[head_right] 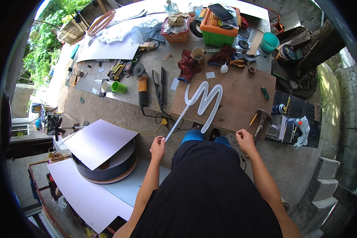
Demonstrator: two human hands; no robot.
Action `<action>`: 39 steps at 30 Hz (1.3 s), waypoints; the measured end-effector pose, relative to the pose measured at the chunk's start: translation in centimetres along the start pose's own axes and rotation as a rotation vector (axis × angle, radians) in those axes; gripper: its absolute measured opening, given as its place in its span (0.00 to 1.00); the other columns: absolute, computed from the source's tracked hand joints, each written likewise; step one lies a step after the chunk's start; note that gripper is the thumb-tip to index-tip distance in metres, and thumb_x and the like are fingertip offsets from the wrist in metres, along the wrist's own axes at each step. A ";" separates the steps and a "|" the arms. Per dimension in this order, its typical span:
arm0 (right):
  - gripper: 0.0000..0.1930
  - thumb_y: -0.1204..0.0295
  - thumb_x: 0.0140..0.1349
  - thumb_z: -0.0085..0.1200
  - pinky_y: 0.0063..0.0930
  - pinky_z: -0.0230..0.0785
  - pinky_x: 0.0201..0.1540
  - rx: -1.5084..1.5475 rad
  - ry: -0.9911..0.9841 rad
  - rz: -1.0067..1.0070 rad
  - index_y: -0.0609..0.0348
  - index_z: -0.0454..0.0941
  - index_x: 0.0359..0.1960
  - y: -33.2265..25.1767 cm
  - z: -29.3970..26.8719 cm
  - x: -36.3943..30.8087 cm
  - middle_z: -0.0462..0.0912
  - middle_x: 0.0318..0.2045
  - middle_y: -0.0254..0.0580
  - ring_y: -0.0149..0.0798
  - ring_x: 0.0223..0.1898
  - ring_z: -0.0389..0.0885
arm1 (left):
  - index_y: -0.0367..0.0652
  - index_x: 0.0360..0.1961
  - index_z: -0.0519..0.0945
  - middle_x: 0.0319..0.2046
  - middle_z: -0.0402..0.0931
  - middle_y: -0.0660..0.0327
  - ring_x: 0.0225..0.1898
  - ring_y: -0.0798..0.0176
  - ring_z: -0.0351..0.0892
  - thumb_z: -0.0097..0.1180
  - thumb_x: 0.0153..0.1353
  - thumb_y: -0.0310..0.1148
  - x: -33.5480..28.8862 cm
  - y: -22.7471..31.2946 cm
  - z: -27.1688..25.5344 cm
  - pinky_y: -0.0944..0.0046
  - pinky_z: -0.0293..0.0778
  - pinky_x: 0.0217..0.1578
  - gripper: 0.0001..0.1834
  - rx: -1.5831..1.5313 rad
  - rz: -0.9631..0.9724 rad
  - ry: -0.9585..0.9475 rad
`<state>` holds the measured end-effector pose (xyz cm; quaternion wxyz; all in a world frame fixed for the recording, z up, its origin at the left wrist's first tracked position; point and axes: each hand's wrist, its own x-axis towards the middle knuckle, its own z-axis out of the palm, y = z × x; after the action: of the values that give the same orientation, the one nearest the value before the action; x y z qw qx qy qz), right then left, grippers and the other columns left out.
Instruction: Assembling a channel letter sign by hammering the trim components into the backplate and adjusting the fit.
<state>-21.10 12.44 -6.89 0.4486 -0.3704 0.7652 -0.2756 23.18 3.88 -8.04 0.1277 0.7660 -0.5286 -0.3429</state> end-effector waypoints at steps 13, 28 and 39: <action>0.09 0.70 0.67 0.56 0.30 0.76 0.34 -0.018 -0.017 0.019 0.64 0.82 0.41 -0.2 -0.2 0.0 0.85 0.25 0.41 0.32 0.28 0.84 | 0.48 0.54 0.82 0.46 0.86 0.61 0.50 0.57 0.83 0.58 0.68 0.47 0.0 0.3 -0.1 0.51 0.68 0.54 0.19 0.051 0.018 -0.010; 0.10 0.70 0.65 0.58 0.32 0.77 0.38 -0.012 -0.024 0.017 0.64 0.82 0.41 -0.1 -0.3 0.1 0.87 0.29 0.44 0.36 0.31 0.85 | 0.48 0.53 0.82 0.46 0.85 0.60 0.52 0.55 0.82 0.59 0.67 0.43 -0.4 0.4 0.3 0.49 0.67 0.56 0.18 0.010 0.069 -0.035; 0.07 0.72 0.69 0.55 0.24 0.71 0.27 0.006 -0.023 -0.036 0.63 0.81 0.42 1.1 -0.2 0.3 0.83 0.25 0.35 0.26 0.24 0.79 | 0.50 0.51 0.82 0.50 0.80 0.59 0.55 0.51 0.77 0.60 0.66 0.38 -1.2 2.6 0.1 0.47 0.68 0.55 0.14 0.167 0.194 0.129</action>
<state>-21.71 12.81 -7.75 0.4536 -0.3860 0.7522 -0.2818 21.04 3.91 -6.19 0.1297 0.7399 -0.6174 -0.2335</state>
